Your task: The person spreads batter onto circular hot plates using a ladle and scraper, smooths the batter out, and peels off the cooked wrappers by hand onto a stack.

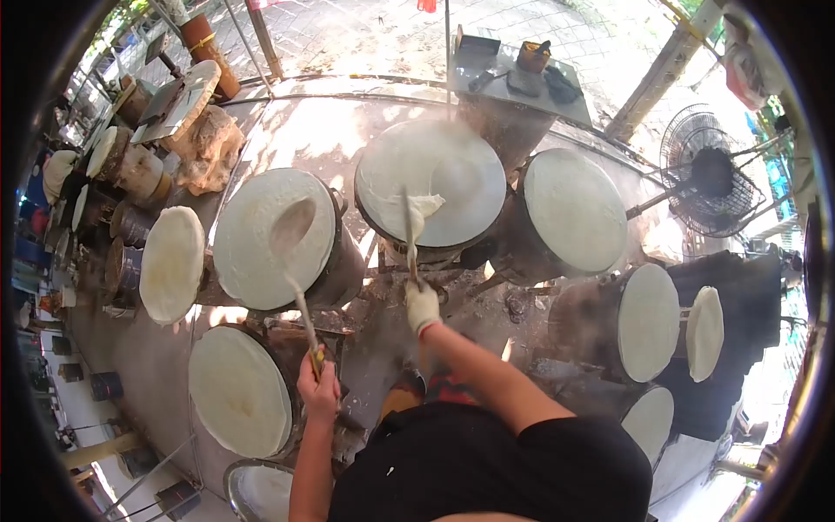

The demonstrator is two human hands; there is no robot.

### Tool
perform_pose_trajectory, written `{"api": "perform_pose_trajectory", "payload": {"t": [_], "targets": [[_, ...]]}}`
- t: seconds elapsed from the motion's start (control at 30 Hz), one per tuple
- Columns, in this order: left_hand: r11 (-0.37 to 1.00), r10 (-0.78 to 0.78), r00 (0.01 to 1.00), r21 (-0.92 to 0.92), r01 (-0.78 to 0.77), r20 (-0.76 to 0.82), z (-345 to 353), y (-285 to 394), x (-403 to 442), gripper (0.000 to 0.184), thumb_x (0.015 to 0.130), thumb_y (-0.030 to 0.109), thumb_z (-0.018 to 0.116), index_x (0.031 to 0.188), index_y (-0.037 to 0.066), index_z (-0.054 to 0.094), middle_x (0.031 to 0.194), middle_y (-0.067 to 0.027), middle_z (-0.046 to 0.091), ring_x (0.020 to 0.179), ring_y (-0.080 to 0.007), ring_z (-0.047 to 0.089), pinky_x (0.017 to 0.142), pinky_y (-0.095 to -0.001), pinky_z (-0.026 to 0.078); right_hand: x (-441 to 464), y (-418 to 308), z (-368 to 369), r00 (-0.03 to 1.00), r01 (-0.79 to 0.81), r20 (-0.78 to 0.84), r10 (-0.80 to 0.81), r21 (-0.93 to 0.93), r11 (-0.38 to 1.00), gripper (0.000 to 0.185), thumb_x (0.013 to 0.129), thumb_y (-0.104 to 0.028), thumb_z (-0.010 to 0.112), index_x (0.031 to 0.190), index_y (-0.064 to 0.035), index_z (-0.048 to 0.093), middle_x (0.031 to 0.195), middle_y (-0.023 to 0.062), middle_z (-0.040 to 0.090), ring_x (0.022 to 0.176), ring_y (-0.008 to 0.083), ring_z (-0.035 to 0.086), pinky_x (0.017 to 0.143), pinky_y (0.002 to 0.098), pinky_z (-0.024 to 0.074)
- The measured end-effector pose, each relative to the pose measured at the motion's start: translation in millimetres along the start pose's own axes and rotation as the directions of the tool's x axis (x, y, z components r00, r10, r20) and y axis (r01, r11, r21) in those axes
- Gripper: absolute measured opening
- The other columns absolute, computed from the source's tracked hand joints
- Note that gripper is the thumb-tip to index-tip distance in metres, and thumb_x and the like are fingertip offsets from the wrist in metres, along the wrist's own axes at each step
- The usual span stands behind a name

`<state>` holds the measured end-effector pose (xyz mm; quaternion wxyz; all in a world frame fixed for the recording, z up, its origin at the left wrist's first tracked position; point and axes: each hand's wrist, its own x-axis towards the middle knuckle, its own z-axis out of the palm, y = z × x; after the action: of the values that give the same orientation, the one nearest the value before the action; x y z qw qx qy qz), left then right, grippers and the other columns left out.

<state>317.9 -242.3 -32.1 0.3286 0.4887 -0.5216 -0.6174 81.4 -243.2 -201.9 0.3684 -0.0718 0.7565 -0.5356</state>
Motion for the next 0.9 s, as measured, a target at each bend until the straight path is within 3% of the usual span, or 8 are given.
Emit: {"api": "perform_pose_trajectory", "payload": {"t": [0.2,0.33,0.47,0.6,0.7,0.8,0.83,0.9], "targets": [[0.974,-0.09,0.996,-0.209,0.088,-0.003,-37.3,-20.3,-22.5,0.027,0.092,0.008,0.048,0.118,0.001,0.047,0.063,-0.0002,0.042,0.038,-0.0064,0.036,0.035,-0.0208,0.034,6.2,-11.6,41.0,0.999,0.045,0.039,-0.038,-0.185,0.982,0.039,0.09,-0.029,0.049,0.119,-0.0067,0.058,0.105,0.0272,0.062,0.103,0.0419,0.058,0.087,0.0425,0.0457],[0.937,-0.133,0.991,-0.325,0.13,0.015,-49.3,-22.2,-33.1,0.025,0.092,0.007,0.048,0.116,0.001,0.047,0.064,-0.0013,0.042,0.039,-0.0077,0.038,0.037,-0.022,0.035,6.1,-27.2,1.4,0.986,-0.144,-0.064,0.153,0.13,0.981,0.035,0.091,-0.027,0.053,0.117,-0.003,0.058,0.074,0.0098,0.062,0.064,0.0196,0.056,0.063,0.0347,0.0459],[0.918,-0.118,0.992,-0.376,0.123,0.036,-42.8,-22.2,-38.4,0.025,0.092,0.007,0.048,0.116,0.002,0.047,0.065,-0.0014,0.042,0.039,-0.0079,0.038,0.036,-0.022,0.035,-9.7,-27.5,1.8,0.932,-0.252,-0.191,0.309,0.273,0.928,0.036,0.092,-0.029,0.051,0.116,-0.0032,0.058,0.089,0.0159,0.065,0.078,0.028,0.061,0.073,0.0379,0.0462],[0.903,-0.136,0.988,-0.403,0.151,0.068,-20.1,-14.5,-42.6,0.026,0.093,0.008,0.046,0.119,0.003,0.047,0.063,-0.0017,0.04,0.037,-0.0081,0.037,0.033,-0.0229,0.035,5.0,16.0,-36.1,0.996,-0.002,0.08,0.03,-0.333,0.943,0.038,0.092,-0.034,0.048,0.115,-0.0058,0.059,0.103,0.0239,0.063,0.1,0.0403,0.059,0.085,0.0429,0.0452],[0.92,-0.097,0.993,-0.374,0.116,0.071,5.7,-8.6,-41.0,0.027,0.094,0.008,0.045,0.121,0.004,0.046,0.063,-0.0018,0.039,0.036,-0.0082,0.036,0.032,-0.0236,0.034,28.6,12.8,-73.6,0.996,-0.059,-0.066,0.054,-0.08,0.995,0.039,0.091,-0.032,0.05,0.112,-0.0005,0.059,0.095,0.026,0.064,0.095,0.0399,0.061,0.081,0.0426,0.047],[0.934,-0.083,0.994,-0.341,0.105,0.077,31.8,-8.6,-43.7,0.028,0.094,0.009,0.046,0.121,0.004,0.046,0.062,-0.0018,0.039,0.036,-0.008,0.036,0.032,-0.0235,0.034,23.9,-1.4,-85.3,0.999,-0.006,0.045,-0.002,0.187,0.982,0.033,0.092,-0.028,0.051,0.113,-0.0053,0.059,0.07,0.0062,0.058,0.062,0.018,0.054,0.06,0.036,0.0449],[0.936,-0.086,0.993,-0.336,0.108,0.081,43.4,-9.5,-44.7,0.027,0.094,0.009,0.047,0.121,0.004,0.046,0.062,-0.0018,0.038,0.036,-0.0078,0.035,0.032,-0.0233,0.034,32.4,15.3,-92.8,0.949,0.297,0.19,-0.252,-0.267,0.917,0.032,0.091,-0.027,0.053,0.113,-0.0051,0.06,0.074,0.0039,0.06,0.064,0.0143,0.054,0.059,0.0317,0.0445],[0.928,-0.089,0.991,-0.354,0.118,0.098,69.3,-11.0,-45.7,0.027,0.094,0.009,0.047,0.12,0.004,0.046,0.062,-0.0018,0.039,0.036,-0.0075,0.035,0.032,-0.0229,0.033,29.2,26.5,-128.6,0.929,0.15,0.368,-0.032,-0.296,0.943,0.032,0.09,-0.025,0.055,0.114,-0.0049,0.061,0.075,0.0034,0.061,0.063,0.0129,0.055,0.057,0.0295,0.0441]]}}
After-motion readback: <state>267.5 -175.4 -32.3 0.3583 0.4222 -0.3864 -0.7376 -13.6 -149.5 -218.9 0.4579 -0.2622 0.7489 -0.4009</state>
